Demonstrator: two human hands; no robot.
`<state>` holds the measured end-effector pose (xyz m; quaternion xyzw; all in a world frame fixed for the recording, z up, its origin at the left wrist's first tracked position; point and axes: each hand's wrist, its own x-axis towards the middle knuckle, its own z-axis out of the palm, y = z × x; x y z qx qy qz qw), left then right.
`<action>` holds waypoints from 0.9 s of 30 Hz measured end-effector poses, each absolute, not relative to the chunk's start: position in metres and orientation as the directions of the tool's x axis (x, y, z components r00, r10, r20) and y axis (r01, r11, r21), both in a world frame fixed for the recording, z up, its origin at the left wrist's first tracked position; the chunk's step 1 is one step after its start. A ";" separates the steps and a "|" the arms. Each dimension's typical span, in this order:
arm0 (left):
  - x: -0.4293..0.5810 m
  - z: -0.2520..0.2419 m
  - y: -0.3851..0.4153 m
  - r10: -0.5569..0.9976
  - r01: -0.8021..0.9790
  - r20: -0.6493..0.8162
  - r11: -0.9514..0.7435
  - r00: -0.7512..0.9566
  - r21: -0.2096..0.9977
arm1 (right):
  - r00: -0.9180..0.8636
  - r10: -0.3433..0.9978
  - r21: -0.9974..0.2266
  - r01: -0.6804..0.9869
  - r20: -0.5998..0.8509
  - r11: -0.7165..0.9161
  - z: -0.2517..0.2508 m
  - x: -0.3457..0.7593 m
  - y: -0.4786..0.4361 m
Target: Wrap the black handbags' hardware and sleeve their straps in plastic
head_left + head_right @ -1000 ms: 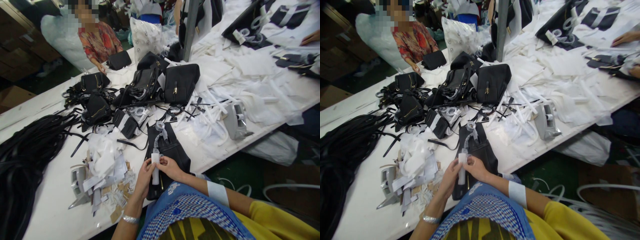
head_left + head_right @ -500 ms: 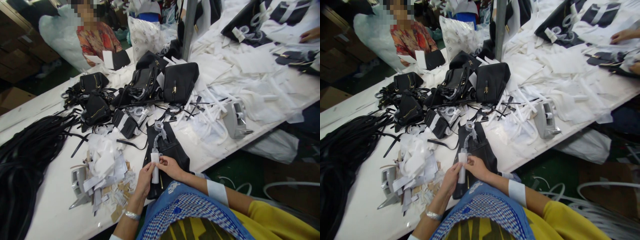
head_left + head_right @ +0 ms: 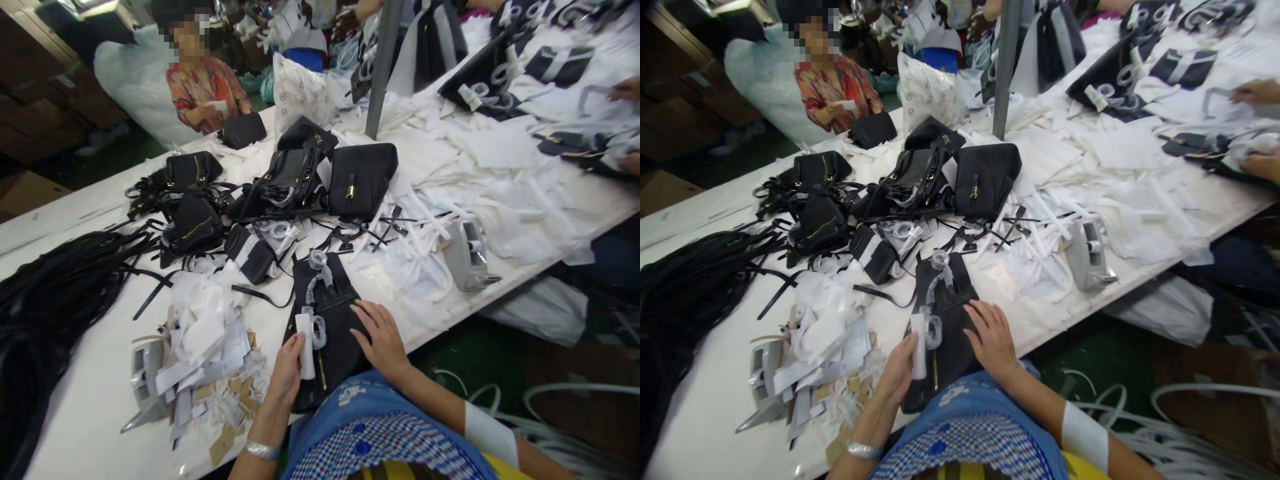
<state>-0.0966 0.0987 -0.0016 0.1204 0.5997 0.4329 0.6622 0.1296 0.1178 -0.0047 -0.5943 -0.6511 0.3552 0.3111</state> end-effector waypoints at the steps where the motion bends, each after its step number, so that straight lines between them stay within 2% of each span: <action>1: -0.097 -0.002 0.098 0.714 -0.429 -0.695 0.602 -0.090 0.674 | -0.023 0.997 -0.806 0.591 -0.073 -0.045 -0.010 0.139 0.116; 3: -0.095 -0.002 0.097 0.715 -0.427 -0.695 0.607 -0.074 0.670 | 0.091 0.962 -0.781 0.567 -0.258 -0.263 -0.022 0.150 0.112; 5: -0.092 0.001 0.097 0.721 -0.419 -0.691 0.613 -0.051 0.670 | 0.071 0.922 -0.796 0.481 -0.382 -0.367 -0.030 0.153 0.113; 10: -0.082 0.015 0.096 0.698 -0.439 -0.711 0.616 -0.083 0.655 | -0.126 0.951 -0.928 0.287 -0.282 -0.237 -0.015 0.145 0.143; 14: -0.077 0.022 0.093 0.689 -0.521 -0.686 0.507 -0.233 0.687 | -0.250 0.945 -0.944 0.302 -0.211 -0.131 -0.004 0.145 0.178; 17: -0.071 0.019 0.094 0.635 -0.542 -0.689 0.463 -0.350 0.701 | -0.381 0.906 -0.939 0.341 -0.185 -0.049 -0.019 0.155 0.201; 19: -0.063 0.015 0.095 0.572 -0.544 -0.704 0.462 -0.421 0.700 | -0.422 0.888 -0.883 0.467 -0.183 0.040 -0.035 0.165 0.217; 23: -0.036 0.006 0.097 0.500 -0.570 -0.739 0.476 -0.451 0.670 | -0.396 0.905 -0.602 0.765 -0.156 0.231 -0.062 0.180 0.260; 27: -0.015 0.006 0.096 0.502 -0.573 -0.725 0.451 -0.472 0.685 | -0.522 0.838 -0.456 0.791 -0.157 0.408 -0.074 0.178 0.301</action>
